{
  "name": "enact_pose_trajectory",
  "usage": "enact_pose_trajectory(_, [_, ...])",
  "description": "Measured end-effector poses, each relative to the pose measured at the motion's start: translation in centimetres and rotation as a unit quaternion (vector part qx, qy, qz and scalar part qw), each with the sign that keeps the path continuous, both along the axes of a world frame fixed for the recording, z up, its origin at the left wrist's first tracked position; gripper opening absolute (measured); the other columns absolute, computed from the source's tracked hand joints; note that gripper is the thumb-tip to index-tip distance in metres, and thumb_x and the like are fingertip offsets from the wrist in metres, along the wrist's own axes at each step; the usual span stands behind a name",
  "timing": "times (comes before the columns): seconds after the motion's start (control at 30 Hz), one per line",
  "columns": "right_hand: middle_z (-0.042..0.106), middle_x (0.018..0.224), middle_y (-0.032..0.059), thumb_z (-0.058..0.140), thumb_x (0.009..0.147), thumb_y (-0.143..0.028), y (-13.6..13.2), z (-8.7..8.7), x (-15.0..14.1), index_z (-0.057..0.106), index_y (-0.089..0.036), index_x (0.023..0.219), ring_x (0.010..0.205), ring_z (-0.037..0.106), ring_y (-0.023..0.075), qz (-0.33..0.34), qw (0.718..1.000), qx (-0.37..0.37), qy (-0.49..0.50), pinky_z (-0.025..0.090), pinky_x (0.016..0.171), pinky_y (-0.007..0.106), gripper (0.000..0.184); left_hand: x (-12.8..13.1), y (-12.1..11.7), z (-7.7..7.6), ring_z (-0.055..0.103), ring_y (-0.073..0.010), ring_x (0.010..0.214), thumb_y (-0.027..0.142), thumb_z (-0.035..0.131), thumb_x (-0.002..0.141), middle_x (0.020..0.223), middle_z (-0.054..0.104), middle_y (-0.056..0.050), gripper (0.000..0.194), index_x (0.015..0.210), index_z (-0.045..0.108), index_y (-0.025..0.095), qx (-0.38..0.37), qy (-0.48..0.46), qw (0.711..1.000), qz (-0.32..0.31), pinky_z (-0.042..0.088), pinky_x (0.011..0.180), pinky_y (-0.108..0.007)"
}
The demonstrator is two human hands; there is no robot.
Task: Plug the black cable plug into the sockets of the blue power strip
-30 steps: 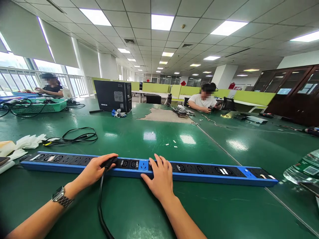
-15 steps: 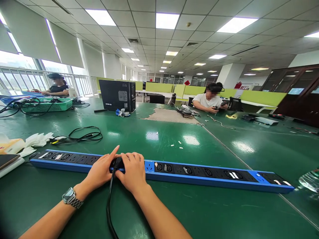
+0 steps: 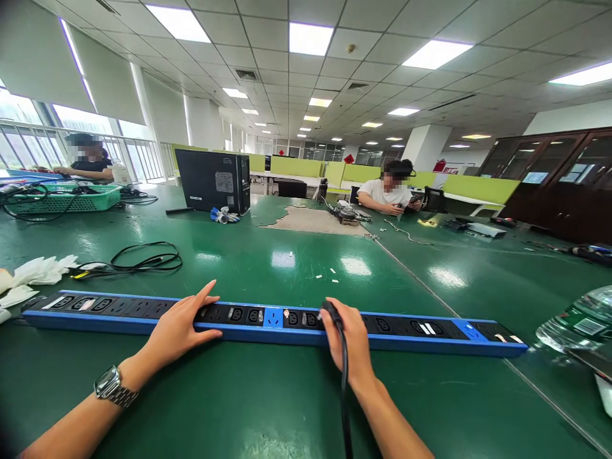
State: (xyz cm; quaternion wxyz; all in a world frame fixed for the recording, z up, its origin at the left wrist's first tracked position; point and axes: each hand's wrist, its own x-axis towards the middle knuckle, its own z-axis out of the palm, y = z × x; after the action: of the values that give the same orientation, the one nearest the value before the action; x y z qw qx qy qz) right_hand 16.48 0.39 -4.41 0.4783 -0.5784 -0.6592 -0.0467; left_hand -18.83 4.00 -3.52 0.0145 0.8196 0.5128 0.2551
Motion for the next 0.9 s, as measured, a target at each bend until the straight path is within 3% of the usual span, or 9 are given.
enact_pose_trajectory(0.13, [0.071,0.101,0.0068,0.050,0.090,-0.047,-0.5,-0.9,3.5,0.063,-0.023,0.107,0.095,0.062,0.0238,0.006,0.998,-0.027,-0.051,0.048,0.087,0.041,0.032,0.1,-0.1,0.1,0.059,-0.0281,0.112,0.042,0.074,0.073,0.124,0.066,-0.003,0.099,0.151,0.015,0.029,0.009,-0.006,1.000,-0.003,0.044,0.099,-0.044])
enact_pose_trajectory(0.3, [0.070,0.104,0.0058,0.050,0.091,-0.041,-0.4,0.0,3.2,0.061,-0.024,0.109,0.095,0.062,0.0226,0.051,0.988,-0.043,-0.136,0.047,0.086,0.040,0.027,0.0,-0.2,0.3,0.060,-0.0277,0.111,0.046,0.071,0.075,0.122,0.067,-0.005,0.092,0.150,0.021,0.027,0.026,-0.015,0.999,-0.016,0.042,0.101,-0.046])
enact_pose_trajectory(0.4, [0.070,0.108,0.0057,0.049,0.092,-0.040,-0.7,-0.4,3.0,0.061,-0.025,0.112,0.098,0.062,0.0224,0.043,0.985,-0.038,-0.165,0.045,0.091,0.042,0.027,1.5,-0.4,0.9,0.056,-0.0297,0.117,0.050,0.067,0.078,0.127,0.063,-0.010,0.079,0.144,0.034,0.023,0.054,-0.031,0.997,-0.050,0.038,0.105,-0.050])
enact_pose_trajectory(0.5, [0.065,0.118,0.0100,0.054,0.086,-0.052,-1.2,-1.5,3.3,0.051,-0.022,0.129,0.107,0.059,0.0266,-0.015,0.985,-0.035,-0.170,0.041,0.097,0.048,0.052,5.7,-1.0,1.6,0.055,-0.0292,0.118,0.043,0.060,0.086,0.128,0.061,-0.012,0.054,0.134,0.049,0.020,0.065,-0.046,0.990,-0.112,0.039,0.104,-0.048])
enact_pose_trajectory(0.6, [0.057,0.131,0.0150,0.062,0.074,-0.064,-1.6,-2.5,3.9,0.043,-0.017,0.137,0.119,0.052,0.0329,-0.067,0.977,-0.064,-0.194,0.038,0.101,0.052,0.080,12.1,-1.8,2.0,0.056,-0.0267,0.114,0.033,0.061,0.086,0.125,0.063,-0.011,0.048,0.131,0.051,0.021,0.039,-0.047,0.982,-0.180,0.042,0.102,-0.044])
enact_pose_trajectory(0.7, [0.055,0.135,0.0136,0.064,0.074,-0.059,-1.7,-3.1,4.2,0.050,-0.019,0.131,0.123,0.048,0.0332,-0.085,0.965,-0.094,-0.228,0.036,0.103,0.052,0.070,18.6,-2.0,1.9,0.055,-0.0270,0.113,0.031,0.064,0.083,0.122,0.063,-0.010,0.053,0.133,0.048,0.022,0.020,-0.029,0.975,-0.218,0.043,0.099,-0.045])
enact_pose_trajectory(0.77, [0.054,0.136,0.0126,0.064,0.076,-0.054,-1.6,-3.2,4.3,0.051,-0.020,0.130,0.123,0.048,0.0321,-0.092,0.961,-0.101,-0.239,0.037,0.103,0.051,0.065,21.7,-1.7,1.5,0.057,-0.0266,0.107,0.026,0.061,0.085,0.113,0.066,-0.009,0.045,0.128,0.052,0.023,0.007,-0.013,0.977,-0.210,0.046,0.094,-0.045])
enact_pose_trajectory(0.9, [0.054,0.136,0.0117,0.061,0.078,-0.051,-1.5,-3.2,4.1,0.050,-0.019,0.130,0.124,0.047,0.0310,-0.094,0.958,-0.106,-0.249,0.037,0.102,0.050,0.062,24.2,-1.2,1.3,0.059,-0.0237,0.097,0.012,0.050,0.087,0.100,0.069,-0.008,0.032,0.116,0.060,0.020,0.025,-0.041,0.980,-0.192,0.047,0.091,-0.041])
